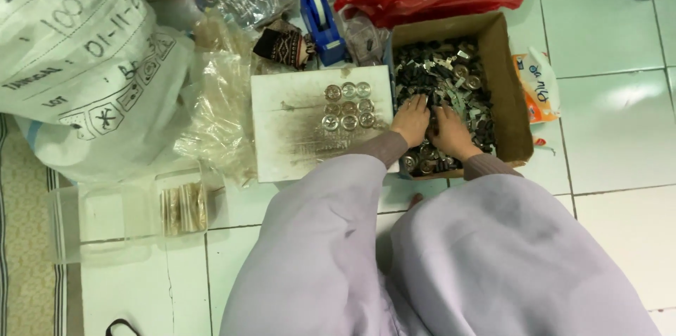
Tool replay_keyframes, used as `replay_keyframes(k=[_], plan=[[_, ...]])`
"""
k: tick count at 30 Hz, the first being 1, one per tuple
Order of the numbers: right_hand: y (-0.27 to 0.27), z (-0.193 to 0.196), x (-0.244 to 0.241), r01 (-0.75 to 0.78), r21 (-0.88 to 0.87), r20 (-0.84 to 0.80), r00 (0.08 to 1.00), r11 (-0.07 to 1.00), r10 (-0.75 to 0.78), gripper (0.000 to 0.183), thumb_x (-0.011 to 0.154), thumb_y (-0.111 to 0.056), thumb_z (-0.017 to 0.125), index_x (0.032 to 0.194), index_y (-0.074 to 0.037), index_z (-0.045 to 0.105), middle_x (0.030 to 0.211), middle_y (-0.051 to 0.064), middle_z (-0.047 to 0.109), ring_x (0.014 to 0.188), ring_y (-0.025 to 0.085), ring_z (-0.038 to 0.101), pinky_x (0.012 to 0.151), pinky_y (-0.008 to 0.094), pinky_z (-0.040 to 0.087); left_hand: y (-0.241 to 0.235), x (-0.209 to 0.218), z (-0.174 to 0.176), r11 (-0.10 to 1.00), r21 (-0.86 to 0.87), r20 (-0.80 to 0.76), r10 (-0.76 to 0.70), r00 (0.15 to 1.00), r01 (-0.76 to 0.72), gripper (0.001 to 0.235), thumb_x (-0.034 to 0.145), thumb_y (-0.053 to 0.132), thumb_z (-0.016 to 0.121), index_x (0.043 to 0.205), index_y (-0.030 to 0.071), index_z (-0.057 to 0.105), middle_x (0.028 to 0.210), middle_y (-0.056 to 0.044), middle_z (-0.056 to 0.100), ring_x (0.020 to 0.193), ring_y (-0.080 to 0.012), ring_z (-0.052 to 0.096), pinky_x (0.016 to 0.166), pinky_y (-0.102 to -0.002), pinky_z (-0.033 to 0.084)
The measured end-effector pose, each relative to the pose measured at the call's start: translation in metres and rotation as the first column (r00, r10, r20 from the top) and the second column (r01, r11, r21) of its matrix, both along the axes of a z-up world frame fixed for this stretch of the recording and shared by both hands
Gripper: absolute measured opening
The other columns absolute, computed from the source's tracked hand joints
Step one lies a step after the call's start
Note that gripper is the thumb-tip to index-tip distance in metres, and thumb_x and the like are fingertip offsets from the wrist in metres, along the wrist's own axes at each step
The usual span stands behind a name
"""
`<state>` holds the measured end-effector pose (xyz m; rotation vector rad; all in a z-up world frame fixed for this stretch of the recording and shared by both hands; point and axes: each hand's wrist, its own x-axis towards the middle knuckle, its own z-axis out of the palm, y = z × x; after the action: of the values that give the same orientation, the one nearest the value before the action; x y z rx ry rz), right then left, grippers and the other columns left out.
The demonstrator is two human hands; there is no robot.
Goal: The person sits on the floor and sorts small metal parts from a cardboard box onto a white board. They then pick up a clear plastic bag, place the sorted parts inside, and seal the bag.
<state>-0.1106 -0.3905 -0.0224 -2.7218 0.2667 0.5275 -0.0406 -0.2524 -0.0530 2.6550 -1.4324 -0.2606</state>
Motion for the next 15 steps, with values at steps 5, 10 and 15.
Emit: replay_keyframes(k=[5,10,15], plan=[[0.004,-0.037,-0.018,-0.202,-0.099,-0.086,0.977,0.974,0.194,0.068,0.084,-0.017,0.068,0.149,-0.006,0.049,0.145,0.022,0.051,0.133,0.042,0.053,0.100,0.052,0.054,-0.028,-0.022,-0.076,0.952,0.304,-0.060,-0.011,0.998,0.029,0.050,0.095,0.027,0.055,0.135,-0.002,0.058,0.146,-0.027,0.049,0.133,-0.0403,0.050,0.108,-0.055,0.038],[0.008,-0.040,-0.016,-0.277,-0.125,-0.107,0.958,0.953,0.265,0.064,0.080,0.001,0.062,0.143,0.005,0.053,0.135,0.027,0.057,0.122,0.043,0.061,0.092,0.046,0.060,-0.031,-0.019,-0.091,0.924,0.371,-0.064,-0.079,0.995,0.097,0.044,0.092,0.018,0.057,0.133,0.000,0.060,0.140,-0.029,0.052,0.116,-0.0413,0.057,0.091,-0.054,0.045],[0.005,-0.041,-0.017,-0.195,0.000,-0.166,0.967,0.981,0.192,0.079,0.073,0.002,0.063,0.149,0.007,0.044,0.133,0.035,0.059,0.113,0.047,0.067,0.085,0.053,0.061,-0.024,-0.018,-0.091,0.943,0.331,0.071,-0.058,0.996,0.031,0.025,0.094,0.019,0.059,0.116,0.008,0.065,0.117,-0.015,0.060,0.089,-0.0262,0.065,0.071,-0.042,0.049]])
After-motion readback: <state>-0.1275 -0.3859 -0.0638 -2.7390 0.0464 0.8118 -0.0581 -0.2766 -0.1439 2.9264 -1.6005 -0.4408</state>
